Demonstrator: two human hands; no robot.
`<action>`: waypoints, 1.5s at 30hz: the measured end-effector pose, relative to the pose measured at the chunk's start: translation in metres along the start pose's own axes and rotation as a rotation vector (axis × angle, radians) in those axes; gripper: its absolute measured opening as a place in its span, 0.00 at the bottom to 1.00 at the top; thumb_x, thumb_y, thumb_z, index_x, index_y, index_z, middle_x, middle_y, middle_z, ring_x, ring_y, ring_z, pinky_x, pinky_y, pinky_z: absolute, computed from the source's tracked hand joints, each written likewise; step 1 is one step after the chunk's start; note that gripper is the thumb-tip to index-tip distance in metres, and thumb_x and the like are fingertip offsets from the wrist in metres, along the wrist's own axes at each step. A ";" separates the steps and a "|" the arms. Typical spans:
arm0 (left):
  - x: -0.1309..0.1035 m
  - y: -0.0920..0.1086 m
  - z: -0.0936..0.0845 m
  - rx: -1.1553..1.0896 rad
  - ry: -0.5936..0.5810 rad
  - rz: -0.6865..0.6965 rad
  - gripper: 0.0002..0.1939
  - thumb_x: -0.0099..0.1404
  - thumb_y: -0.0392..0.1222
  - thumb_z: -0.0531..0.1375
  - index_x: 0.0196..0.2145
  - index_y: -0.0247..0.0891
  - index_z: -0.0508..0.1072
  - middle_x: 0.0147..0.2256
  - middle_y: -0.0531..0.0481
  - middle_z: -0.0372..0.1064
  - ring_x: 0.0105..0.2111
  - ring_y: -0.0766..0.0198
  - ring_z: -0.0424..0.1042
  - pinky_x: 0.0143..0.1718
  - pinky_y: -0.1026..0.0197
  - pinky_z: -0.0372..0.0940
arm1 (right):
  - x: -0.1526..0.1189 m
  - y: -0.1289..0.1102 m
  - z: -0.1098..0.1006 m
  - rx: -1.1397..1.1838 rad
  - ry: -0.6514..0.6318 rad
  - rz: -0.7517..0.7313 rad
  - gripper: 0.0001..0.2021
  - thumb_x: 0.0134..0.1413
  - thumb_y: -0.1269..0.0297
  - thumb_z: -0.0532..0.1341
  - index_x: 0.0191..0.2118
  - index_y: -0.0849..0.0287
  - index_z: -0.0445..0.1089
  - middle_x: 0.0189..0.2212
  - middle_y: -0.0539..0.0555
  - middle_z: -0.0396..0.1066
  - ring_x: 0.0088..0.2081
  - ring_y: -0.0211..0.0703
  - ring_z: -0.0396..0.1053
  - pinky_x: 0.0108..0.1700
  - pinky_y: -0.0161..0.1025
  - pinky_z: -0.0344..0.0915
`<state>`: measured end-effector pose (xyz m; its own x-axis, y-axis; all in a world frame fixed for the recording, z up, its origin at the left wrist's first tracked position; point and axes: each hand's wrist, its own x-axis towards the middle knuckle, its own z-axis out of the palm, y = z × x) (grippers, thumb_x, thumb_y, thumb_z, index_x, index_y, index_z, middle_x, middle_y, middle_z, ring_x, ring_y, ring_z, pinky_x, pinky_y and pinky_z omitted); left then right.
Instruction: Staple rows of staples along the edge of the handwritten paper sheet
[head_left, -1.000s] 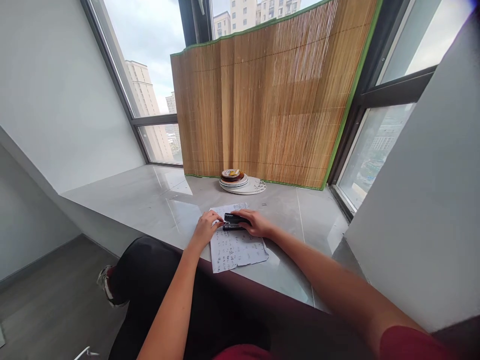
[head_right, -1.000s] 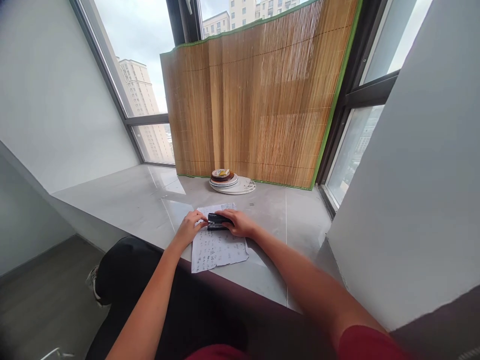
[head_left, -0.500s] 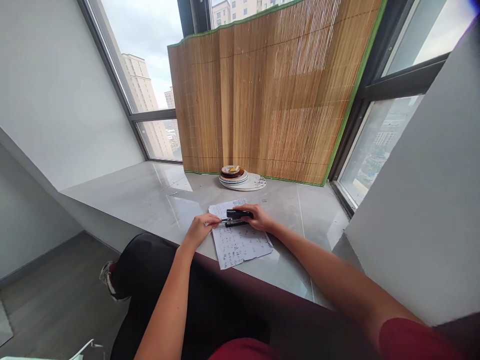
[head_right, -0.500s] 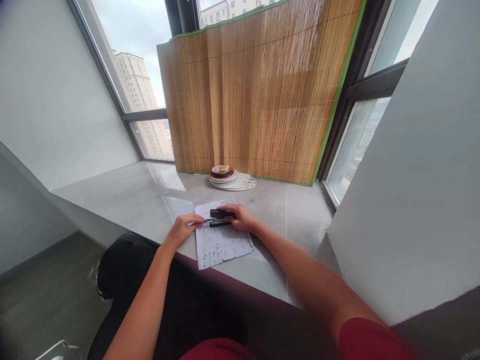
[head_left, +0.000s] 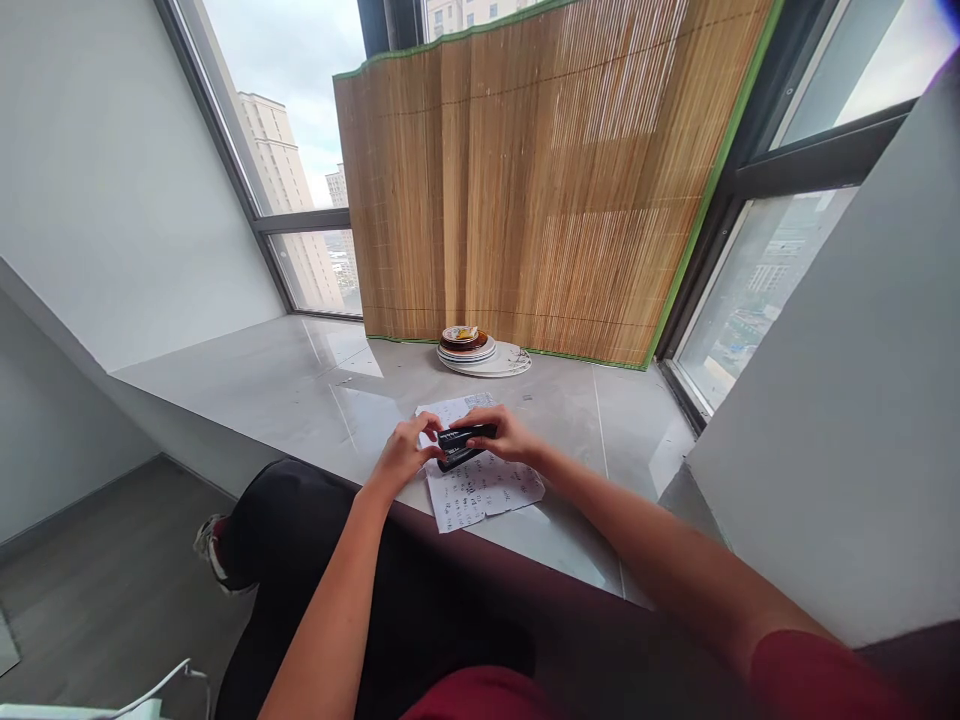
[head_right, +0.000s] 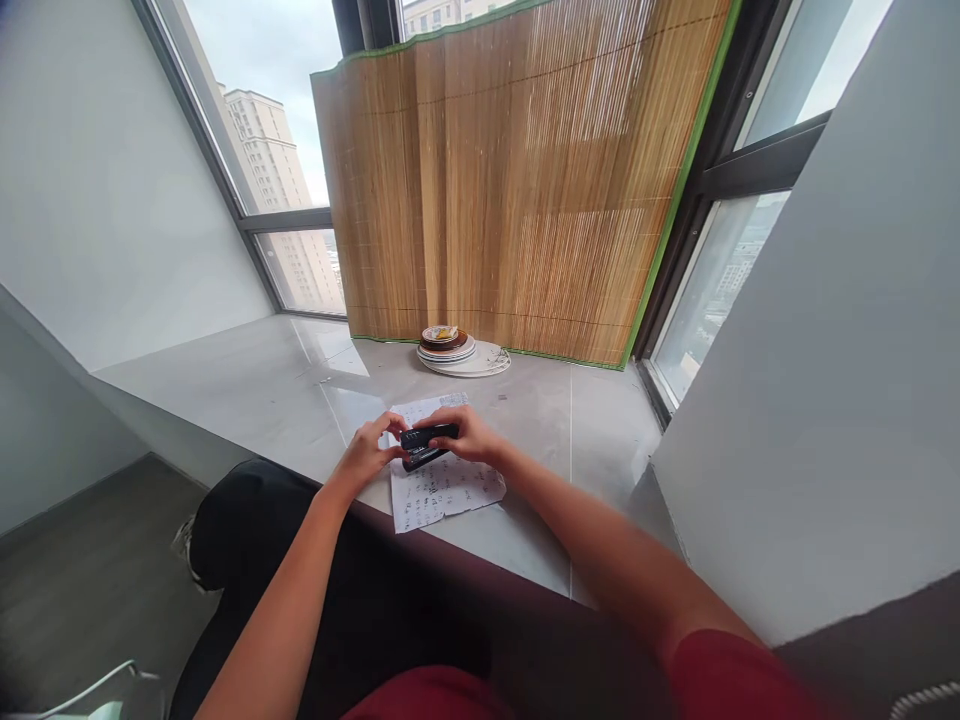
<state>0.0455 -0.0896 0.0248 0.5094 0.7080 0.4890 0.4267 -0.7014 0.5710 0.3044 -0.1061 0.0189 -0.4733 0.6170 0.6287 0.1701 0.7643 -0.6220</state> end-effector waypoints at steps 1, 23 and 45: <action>0.000 -0.001 0.001 0.009 -0.016 0.004 0.18 0.60 0.30 0.69 0.44 0.45 0.71 0.42 0.54 0.76 0.44 0.56 0.77 0.53 0.52 0.66 | 0.000 0.001 0.001 -0.021 0.004 0.001 0.25 0.63 0.42 0.68 0.54 0.56 0.81 0.43 0.58 0.83 0.43 0.51 0.79 0.50 0.48 0.74; -0.007 0.011 0.025 0.179 -0.309 0.023 0.17 0.75 0.46 0.61 0.59 0.48 0.76 0.65 0.45 0.68 0.68 0.44 0.63 0.71 0.41 0.55 | -0.054 0.016 -0.109 -0.188 0.039 0.398 0.23 0.56 0.52 0.73 0.56 0.53 0.81 0.52 0.57 0.82 0.55 0.62 0.79 0.61 0.60 0.73; -0.004 0.033 0.032 0.174 -0.460 -0.059 0.34 0.70 0.29 0.57 0.65 0.64 0.73 0.74 0.51 0.54 0.76 0.32 0.45 0.65 0.10 0.37 | -0.038 0.000 -0.079 -0.120 -0.074 0.401 0.21 0.62 0.53 0.68 0.59 0.52 0.78 0.58 0.57 0.79 0.60 0.60 0.75 0.65 0.60 0.68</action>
<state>0.0819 -0.1182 0.0204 0.7414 0.6644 0.0949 0.5627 -0.6924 0.4515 0.3904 -0.1146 0.0317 -0.4090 0.8581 0.3104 0.4504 0.4857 -0.7491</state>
